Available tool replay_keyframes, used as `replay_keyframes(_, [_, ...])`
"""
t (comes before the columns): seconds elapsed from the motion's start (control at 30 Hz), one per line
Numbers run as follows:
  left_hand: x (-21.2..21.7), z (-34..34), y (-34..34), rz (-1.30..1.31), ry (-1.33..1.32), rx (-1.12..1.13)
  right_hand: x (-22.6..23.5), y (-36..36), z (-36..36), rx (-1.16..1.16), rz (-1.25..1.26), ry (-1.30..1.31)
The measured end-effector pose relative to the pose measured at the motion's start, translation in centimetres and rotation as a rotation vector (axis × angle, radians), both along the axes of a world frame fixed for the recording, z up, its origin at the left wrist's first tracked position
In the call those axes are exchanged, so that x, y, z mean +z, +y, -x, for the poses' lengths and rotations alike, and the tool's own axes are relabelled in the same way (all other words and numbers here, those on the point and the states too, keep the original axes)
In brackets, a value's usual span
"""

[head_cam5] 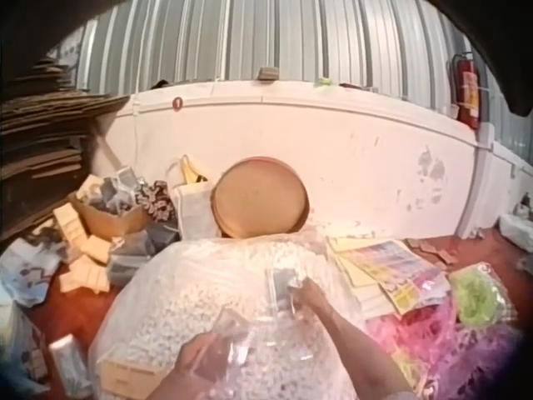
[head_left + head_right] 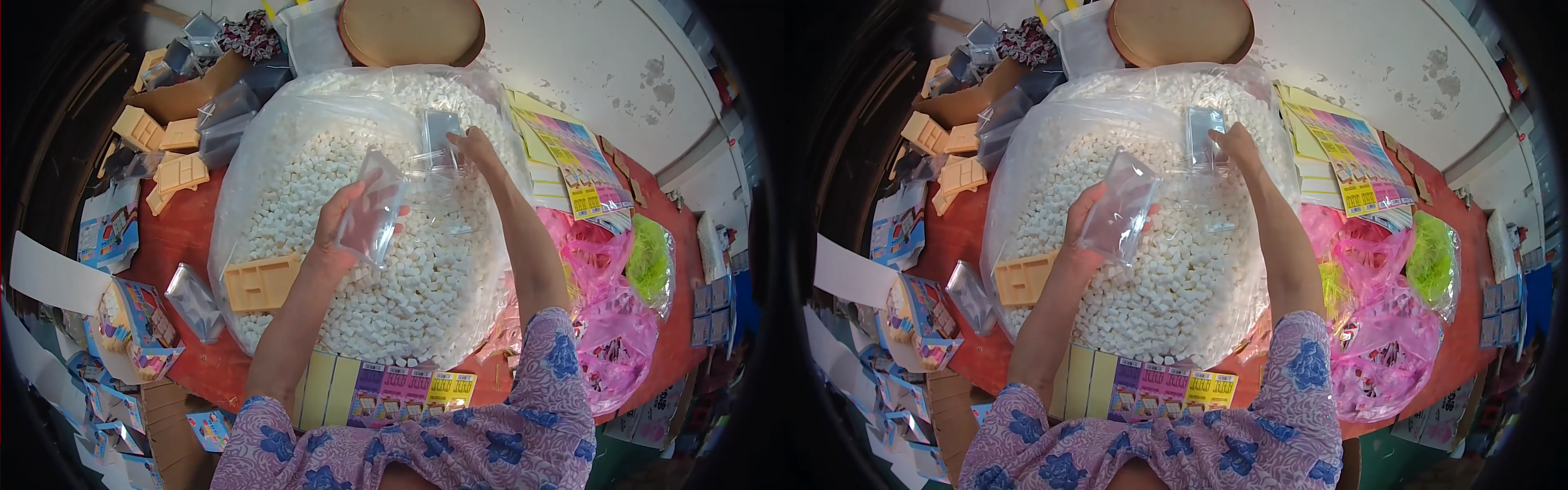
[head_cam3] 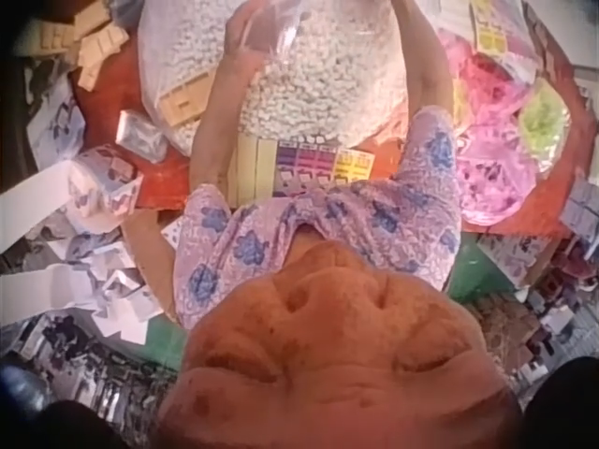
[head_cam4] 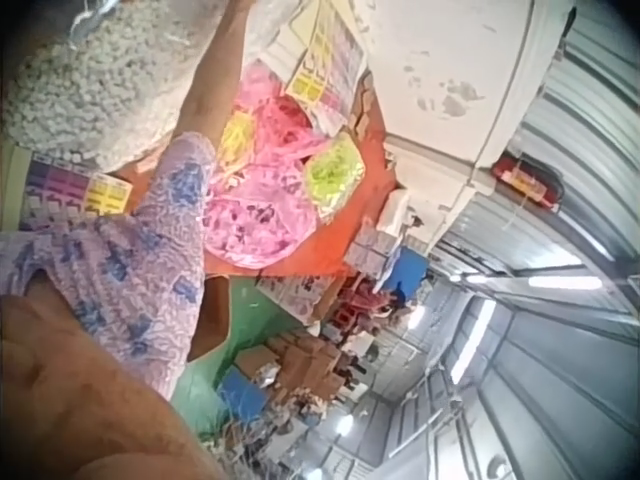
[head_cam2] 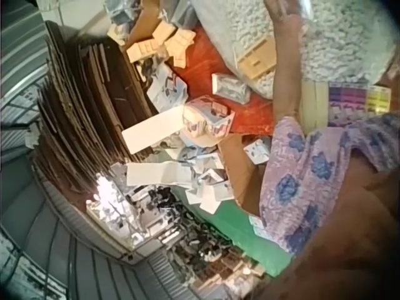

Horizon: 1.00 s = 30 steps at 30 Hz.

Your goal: Packaging small white foam blocks into plastic trays, applying stickers, and organizing them into boxes and bags.

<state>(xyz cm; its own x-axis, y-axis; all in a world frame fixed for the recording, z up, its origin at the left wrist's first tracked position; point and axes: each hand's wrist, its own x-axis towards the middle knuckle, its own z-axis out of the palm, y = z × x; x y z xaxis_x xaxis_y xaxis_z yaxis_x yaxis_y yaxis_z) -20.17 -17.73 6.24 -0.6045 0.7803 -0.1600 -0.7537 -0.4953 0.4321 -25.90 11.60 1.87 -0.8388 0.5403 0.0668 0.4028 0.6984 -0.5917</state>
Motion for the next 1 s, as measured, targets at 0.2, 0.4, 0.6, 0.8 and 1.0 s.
replay_keyframes(0.2, [0.3, 1.8, 1.2, -0.026, 0.080, 0.019, 0.7, -0.1, 0.0, 0.149, 0.457, -0.077])
replay_keyframes(0.4, [-0.8, 2.4, 1.3, 0.051, 0.053, 0.063, 1.7, -0.8, -0.7, 0.231, 0.748, 0.080])
replay_keyframes(0.6, [-0.1, 4.5, 1.4, 0.044, 0.064, 0.136, 3.2, -1.9, -1.0, 0.181, 0.866, 0.382])
replay_keyframes(0.8, [0.5, 8.5, 2.8, 0.226, 0.182, 0.232, 4.2, -1.7, -2.1, 0.346, 0.836, 0.376])
replay_keyframes(1.0, [0.6, 12.9, 4.8, 0.297, 0.301, 0.222, 5.5, -3.4, -2.7, 0.575, 0.213, 0.556])
